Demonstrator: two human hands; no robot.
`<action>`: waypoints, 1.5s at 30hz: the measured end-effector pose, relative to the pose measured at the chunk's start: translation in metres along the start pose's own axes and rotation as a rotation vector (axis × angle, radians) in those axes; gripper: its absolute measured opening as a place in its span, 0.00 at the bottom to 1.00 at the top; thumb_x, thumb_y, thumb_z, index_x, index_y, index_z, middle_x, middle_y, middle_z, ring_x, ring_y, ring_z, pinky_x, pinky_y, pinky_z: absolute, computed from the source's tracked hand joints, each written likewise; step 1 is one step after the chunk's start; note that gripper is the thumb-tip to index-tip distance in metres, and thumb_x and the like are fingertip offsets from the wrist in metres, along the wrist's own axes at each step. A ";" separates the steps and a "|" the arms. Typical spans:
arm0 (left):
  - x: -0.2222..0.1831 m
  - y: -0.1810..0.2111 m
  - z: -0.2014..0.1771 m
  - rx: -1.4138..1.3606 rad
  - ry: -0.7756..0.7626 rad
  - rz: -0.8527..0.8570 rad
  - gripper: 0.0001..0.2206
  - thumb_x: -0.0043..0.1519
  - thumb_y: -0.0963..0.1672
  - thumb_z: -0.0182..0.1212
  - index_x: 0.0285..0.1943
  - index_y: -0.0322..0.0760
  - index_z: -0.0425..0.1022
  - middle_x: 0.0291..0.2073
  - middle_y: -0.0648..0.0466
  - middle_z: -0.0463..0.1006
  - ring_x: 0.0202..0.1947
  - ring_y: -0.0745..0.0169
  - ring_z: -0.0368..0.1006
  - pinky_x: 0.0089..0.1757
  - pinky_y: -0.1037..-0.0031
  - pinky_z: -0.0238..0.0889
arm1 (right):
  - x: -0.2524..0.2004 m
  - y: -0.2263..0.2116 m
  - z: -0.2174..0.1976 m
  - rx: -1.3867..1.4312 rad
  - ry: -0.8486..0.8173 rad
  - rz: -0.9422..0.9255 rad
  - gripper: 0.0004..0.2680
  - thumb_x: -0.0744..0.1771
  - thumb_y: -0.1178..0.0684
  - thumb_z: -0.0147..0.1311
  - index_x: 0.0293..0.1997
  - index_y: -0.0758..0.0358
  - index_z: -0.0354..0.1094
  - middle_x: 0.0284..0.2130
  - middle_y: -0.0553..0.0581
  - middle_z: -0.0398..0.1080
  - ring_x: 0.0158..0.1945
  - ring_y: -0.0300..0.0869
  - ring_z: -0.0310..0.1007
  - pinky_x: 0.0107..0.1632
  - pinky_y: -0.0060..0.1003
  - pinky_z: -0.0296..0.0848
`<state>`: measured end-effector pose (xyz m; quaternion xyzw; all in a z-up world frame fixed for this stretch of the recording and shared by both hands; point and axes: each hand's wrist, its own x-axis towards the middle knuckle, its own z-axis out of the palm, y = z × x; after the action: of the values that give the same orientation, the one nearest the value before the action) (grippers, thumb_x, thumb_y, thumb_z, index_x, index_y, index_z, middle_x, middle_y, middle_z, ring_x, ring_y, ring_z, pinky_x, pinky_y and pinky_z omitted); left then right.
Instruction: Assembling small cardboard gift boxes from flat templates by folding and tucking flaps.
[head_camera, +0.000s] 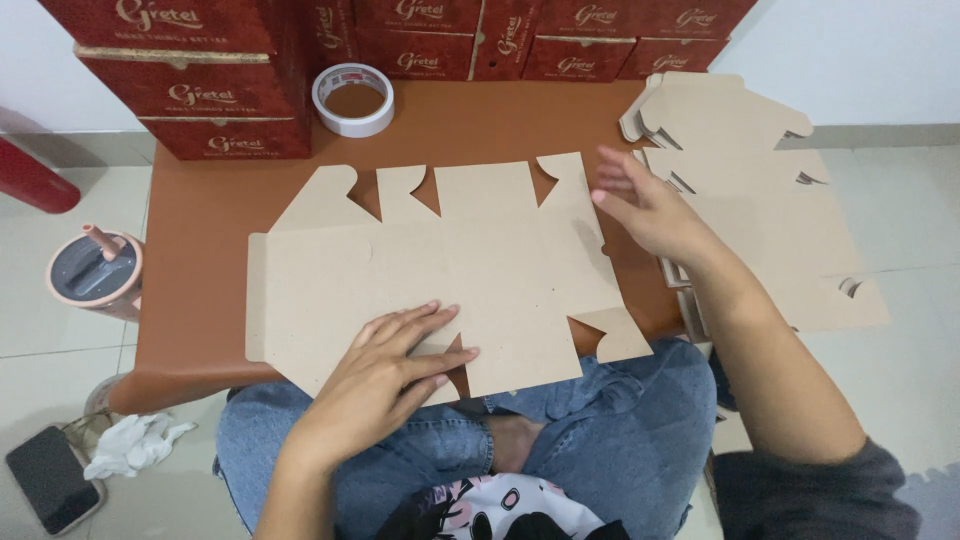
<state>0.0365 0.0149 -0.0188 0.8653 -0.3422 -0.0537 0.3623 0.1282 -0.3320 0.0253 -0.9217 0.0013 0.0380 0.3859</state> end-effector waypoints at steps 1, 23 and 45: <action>0.001 0.000 0.000 0.002 0.000 0.005 0.16 0.55 0.44 0.62 0.52 0.51 0.85 0.66 0.52 0.71 0.69 0.50 0.59 0.63 0.55 0.46 | 0.015 0.010 0.004 0.000 0.005 -0.001 0.21 0.68 0.55 0.47 0.71 0.59 0.52 0.64 0.67 0.61 0.67 0.52 0.63 0.63 0.48 0.67; 0.006 -0.019 0.001 0.166 0.051 -0.001 0.19 0.58 0.48 0.59 0.61 0.55 0.79 0.52 0.54 0.74 0.54 0.55 0.62 0.52 0.62 0.49 | 0.035 0.014 0.016 0.176 -0.069 -0.109 0.19 0.62 0.71 0.52 0.58 0.61 0.65 0.45 0.55 0.74 0.49 0.40 0.74 0.56 0.34 0.72; 0.006 -0.022 0.003 0.131 0.052 -0.007 0.19 0.57 0.48 0.61 0.59 0.54 0.80 0.53 0.54 0.73 0.55 0.54 0.61 0.54 0.60 0.49 | 0.003 -0.048 0.045 -0.029 -0.083 0.107 0.21 0.69 0.49 0.40 0.72 0.59 0.53 0.58 0.56 0.73 0.57 0.45 0.74 0.58 0.38 0.71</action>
<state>0.0524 0.0204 -0.0348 0.8895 -0.3322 -0.0099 0.3135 0.1300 -0.2665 0.0275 -0.9235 0.0340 0.0966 0.3697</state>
